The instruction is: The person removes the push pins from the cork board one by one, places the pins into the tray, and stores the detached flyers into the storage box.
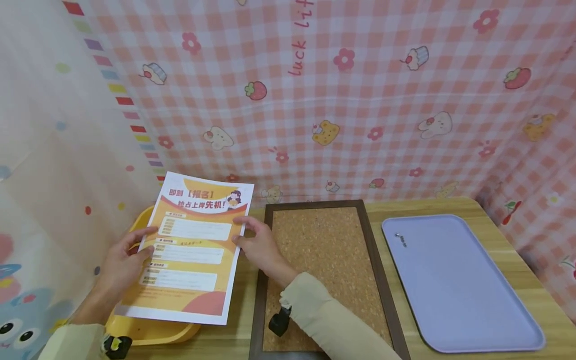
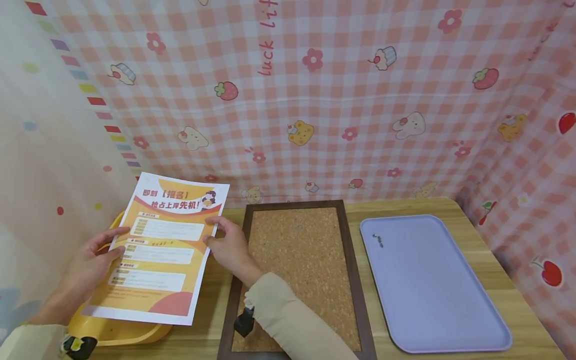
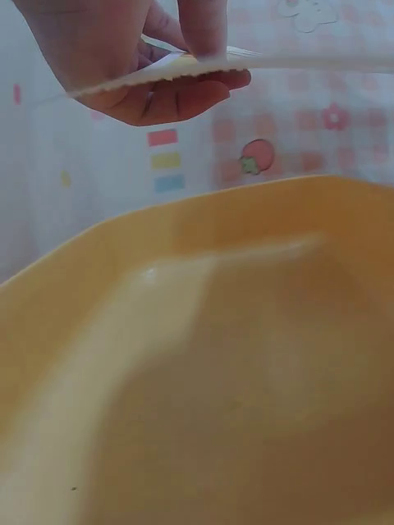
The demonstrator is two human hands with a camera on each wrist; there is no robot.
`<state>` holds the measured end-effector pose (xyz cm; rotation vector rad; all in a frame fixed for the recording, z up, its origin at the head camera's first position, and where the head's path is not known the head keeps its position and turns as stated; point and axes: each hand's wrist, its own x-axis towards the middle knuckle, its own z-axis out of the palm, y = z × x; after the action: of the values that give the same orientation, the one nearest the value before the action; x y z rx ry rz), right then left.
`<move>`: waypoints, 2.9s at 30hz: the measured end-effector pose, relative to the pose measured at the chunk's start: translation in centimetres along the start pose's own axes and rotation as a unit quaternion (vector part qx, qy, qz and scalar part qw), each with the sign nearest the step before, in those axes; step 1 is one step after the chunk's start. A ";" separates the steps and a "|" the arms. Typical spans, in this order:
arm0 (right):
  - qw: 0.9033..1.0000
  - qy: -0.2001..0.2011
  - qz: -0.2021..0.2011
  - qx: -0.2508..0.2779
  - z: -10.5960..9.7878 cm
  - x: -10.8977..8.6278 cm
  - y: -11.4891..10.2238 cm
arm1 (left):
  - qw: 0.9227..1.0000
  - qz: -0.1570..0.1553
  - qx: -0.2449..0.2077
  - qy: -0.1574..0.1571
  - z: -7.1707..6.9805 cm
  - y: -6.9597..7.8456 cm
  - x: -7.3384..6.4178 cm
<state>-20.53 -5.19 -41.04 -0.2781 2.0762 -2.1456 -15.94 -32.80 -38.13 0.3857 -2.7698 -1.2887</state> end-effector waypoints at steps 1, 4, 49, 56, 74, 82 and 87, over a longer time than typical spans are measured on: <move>1.000 0.001 0.000 -0.002 0.3 0.0 0.1 | 1.000 0.000 0.004 0.001 -0.1 -0.2 0.1; 1.000 0.002 0.006 0.002 1.0 0.2 0.4 | 1.000 -0.010 0.006 0.001 -0.5 -0.8 0.3; 0.999 -0.032 0.023 -0.030 7.9 0.2 3.6 | 0.993 -0.116 0.008 -0.023 -4.1 -7.7 2.6; 0.997 -0.062 0.018 -0.033 8.2 0.2 3.8 | 0.989 -0.145 0.004 -0.020 -4.3 -8.0 2.8; 0.996 -0.078 0.032 -0.019 8.2 0.0 3.7 | 0.988 -0.153 0.006 -0.027 -4.4 -8.6 2.9; 0.996 -0.075 0.040 -0.032 8.2 -0.1 3.5 | 0.989 -0.145 0.010 -0.041 -4.4 -8.9 3.1; 0.996 -0.077 0.036 -0.038 8.2 -0.1 3.4 | 0.988 -0.134 0.012 -0.079 -4.7 -8.6 2.9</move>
<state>-18.61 -13.23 -44.24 -0.3581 2.0521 -1.9416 -16.29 -42.35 -41.73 0.7086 -2.9459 -1.3969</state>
